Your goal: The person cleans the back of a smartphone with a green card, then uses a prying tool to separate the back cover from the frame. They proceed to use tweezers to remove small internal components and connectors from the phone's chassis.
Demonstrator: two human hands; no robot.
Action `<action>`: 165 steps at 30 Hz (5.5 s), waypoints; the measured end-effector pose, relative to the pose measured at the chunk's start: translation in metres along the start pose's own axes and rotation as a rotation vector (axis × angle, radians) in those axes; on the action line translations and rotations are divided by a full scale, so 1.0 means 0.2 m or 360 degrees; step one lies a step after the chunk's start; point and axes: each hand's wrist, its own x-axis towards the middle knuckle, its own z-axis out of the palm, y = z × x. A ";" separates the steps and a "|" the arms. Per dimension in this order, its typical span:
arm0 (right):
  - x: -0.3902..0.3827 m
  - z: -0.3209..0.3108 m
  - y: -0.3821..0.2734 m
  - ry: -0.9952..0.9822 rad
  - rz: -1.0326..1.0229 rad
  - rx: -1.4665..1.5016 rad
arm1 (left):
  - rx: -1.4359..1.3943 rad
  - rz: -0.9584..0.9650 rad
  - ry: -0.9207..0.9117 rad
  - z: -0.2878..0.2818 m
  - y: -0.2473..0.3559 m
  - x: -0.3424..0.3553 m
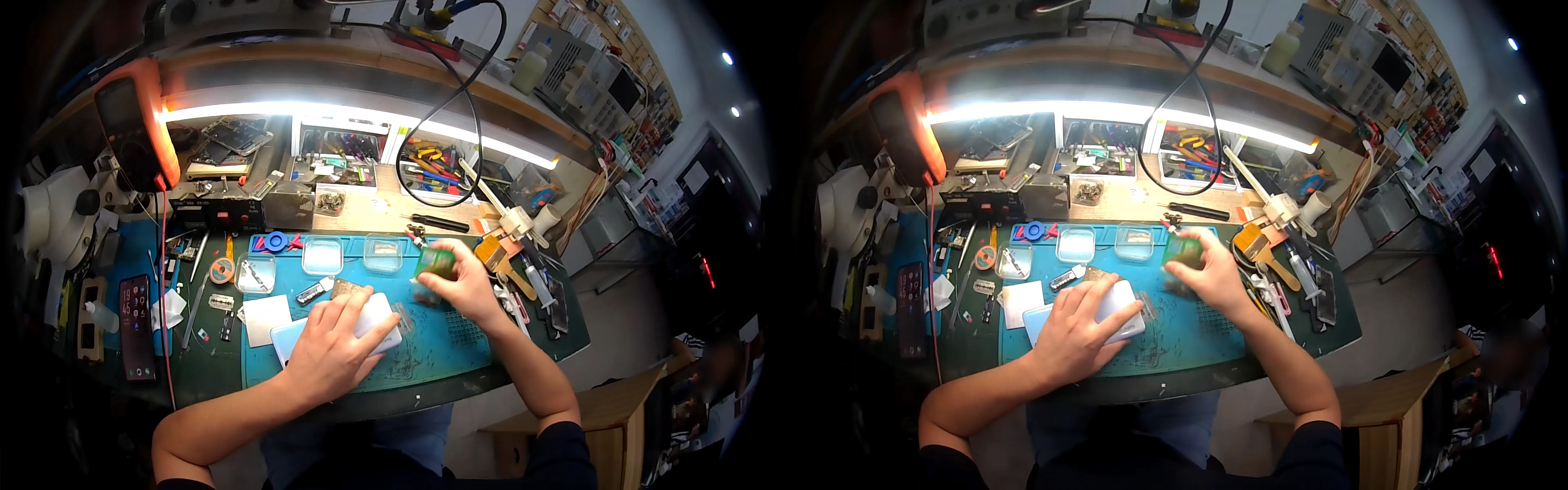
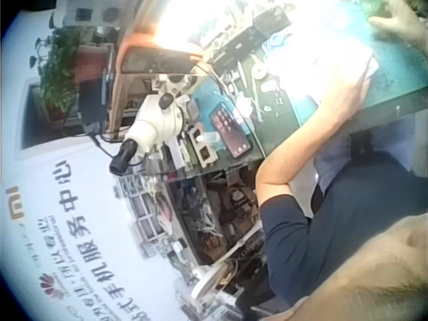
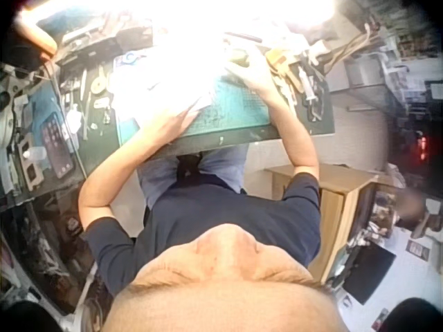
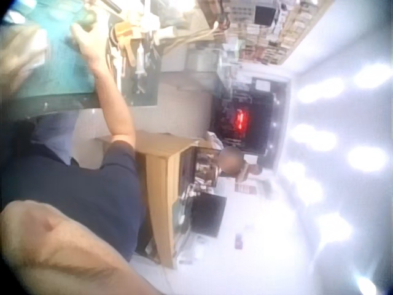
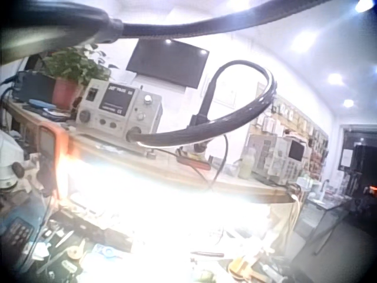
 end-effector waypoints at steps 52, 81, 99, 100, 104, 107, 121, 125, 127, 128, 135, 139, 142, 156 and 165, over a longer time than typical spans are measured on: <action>-0.07 0.23 -0.12 0.0036 -0.0008 0.0404 | 0.0325 -0.0039 0.0166 0.01 -0.01 0.01; -0.11 0.25 -0.10 -0.0169 0.0295 0.0565 | 0.0249 -0.0118 0.0093 0.01 -0.03 -0.01; -0.08 0.22 -0.12 -0.0414 0.0226 0.0712 | 0.0388 -0.0251 0.0230 -0.01 -0.04 0.02; -0.08 0.23 -0.10 -0.0408 0.0195 0.0713 | 0.0381 -0.0267 0.0225 -0.01 -0.04 0.02; -0.09 0.25 -0.06 -0.0366 0.0076 0.0747 | 0.0340 -0.0304 0.0219 -0.02 -0.05 0.02; -0.11 0.26 -0.12 -0.0209 -0.0263 0.0032 | 0.0297 -0.0333 0.0231 -0.02 -0.06 0.02; -0.06 0.18 -0.10 -0.0033 -0.0143 0.0248 | 0.0080 -0.0390 0.0286 -0.04 -0.11 0.04; -0.04 0.21 -0.08 -0.0289 0.0105 0.0835 | 0.0165 -0.0272 0.0264 -0.03 -0.08 0.03; -0.04 0.20 -0.07 -0.0307 0.0154 0.0940 | 0.0189 -0.0229 0.0242 -0.02 -0.07 0.03; -0.04 0.20 -0.06 -0.0319 0.0169 0.0895 | 0.0196 -0.0218 0.0232 -0.02 -0.07 0.03; -0.05 0.14 -0.07 -0.0085 0.0089 0.0351 | 0.0224 -0.0275 0.0248 -0.02 -0.08 0.02; -0.02 0.09 -0.09 0.0006 0.0067 -0.0540 | 0.0235 -0.0259 0.0215 -0.02 -0.09 0.02; -0.04 0.06 -0.05 0.0138 -0.0390 -0.0745 | 0.0236 -0.0254 0.0222 -0.02 -0.08 0.02; -0.08 0.20 -0.07 -0.0451 0.0492 0.0533 | 0.0238 -0.0237 0.0184 -0.02 -0.06 0.02; -0.13 0.31 -0.15 -0.0218 0.0417 0.0653 | 0.0258 -0.0379 0.0337 -0.02 -0.06 0.03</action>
